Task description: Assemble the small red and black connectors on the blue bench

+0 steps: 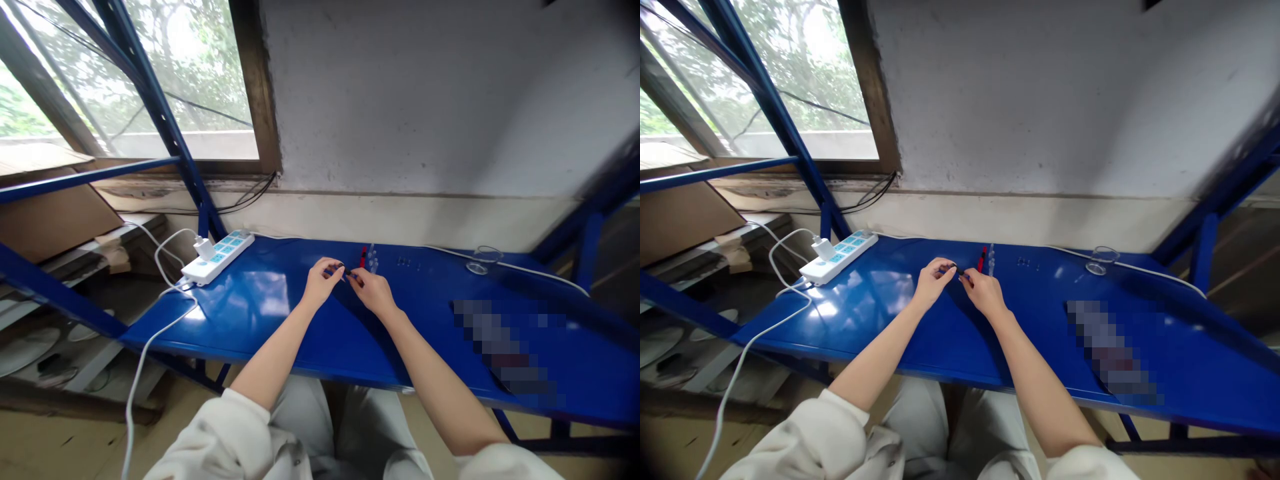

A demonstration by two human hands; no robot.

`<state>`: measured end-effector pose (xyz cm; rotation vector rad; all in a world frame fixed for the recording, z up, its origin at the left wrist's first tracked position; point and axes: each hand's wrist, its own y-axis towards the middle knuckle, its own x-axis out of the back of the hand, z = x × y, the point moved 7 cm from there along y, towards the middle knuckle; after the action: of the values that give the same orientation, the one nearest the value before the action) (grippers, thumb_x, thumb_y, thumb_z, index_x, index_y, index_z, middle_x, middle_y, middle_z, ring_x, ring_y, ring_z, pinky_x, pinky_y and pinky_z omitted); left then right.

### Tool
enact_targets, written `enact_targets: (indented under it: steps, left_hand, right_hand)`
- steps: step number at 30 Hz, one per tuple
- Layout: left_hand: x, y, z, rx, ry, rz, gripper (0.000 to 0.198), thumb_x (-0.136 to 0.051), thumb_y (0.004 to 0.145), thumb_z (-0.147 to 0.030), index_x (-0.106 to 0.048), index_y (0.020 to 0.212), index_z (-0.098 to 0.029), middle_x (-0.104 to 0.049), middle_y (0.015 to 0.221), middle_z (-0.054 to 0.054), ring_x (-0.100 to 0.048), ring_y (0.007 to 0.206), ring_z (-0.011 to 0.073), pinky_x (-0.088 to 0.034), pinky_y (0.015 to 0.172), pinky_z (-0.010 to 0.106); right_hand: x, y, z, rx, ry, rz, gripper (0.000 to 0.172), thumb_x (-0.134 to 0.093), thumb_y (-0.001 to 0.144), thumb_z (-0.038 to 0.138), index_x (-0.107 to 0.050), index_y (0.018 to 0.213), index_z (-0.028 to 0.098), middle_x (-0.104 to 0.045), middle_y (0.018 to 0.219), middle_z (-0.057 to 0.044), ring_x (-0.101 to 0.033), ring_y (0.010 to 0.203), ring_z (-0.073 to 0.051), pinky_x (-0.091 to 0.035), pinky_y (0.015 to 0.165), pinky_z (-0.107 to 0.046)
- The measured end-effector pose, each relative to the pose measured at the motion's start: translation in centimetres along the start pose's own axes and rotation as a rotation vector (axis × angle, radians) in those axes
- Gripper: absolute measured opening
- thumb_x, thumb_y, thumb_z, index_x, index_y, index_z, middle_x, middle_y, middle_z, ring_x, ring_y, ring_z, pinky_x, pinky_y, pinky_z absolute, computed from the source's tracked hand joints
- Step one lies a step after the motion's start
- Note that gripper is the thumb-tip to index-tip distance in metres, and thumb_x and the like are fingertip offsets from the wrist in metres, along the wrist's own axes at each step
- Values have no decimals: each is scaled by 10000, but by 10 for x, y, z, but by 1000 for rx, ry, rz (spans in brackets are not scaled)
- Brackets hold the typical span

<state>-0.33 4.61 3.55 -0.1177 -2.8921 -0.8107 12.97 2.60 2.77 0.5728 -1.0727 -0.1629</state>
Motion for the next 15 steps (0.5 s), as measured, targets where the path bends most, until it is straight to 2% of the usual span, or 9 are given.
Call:
enact_targets:
  steps: [7, 15]
  left_hand:
    - [-2, 0, -1, -3, 29, 17, 184, -580, 732, -324, -613, 784, -151, -568, 851, 47, -531, 680, 91, -412, 524, 178]
    - [-5, 0, 12, 30, 54, 56, 210, -585, 721, -341, -618, 775, -141, -572, 845, 48, -533, 689, 100, -399, 528, 189]
  right_hand:
    - [0, 0, 2, 9, -1, -10, 256, -397, 834, 364, -589, 858, 196, -591, 573, -3, -538, 499, -118, -289, 479, -201]
    - [1, -1, 3, -8, 25, 6, 241, -410, 819, 364, -581, 834, 194, -573, 576, 4, -538, 523, -113, -297, 491, -193]
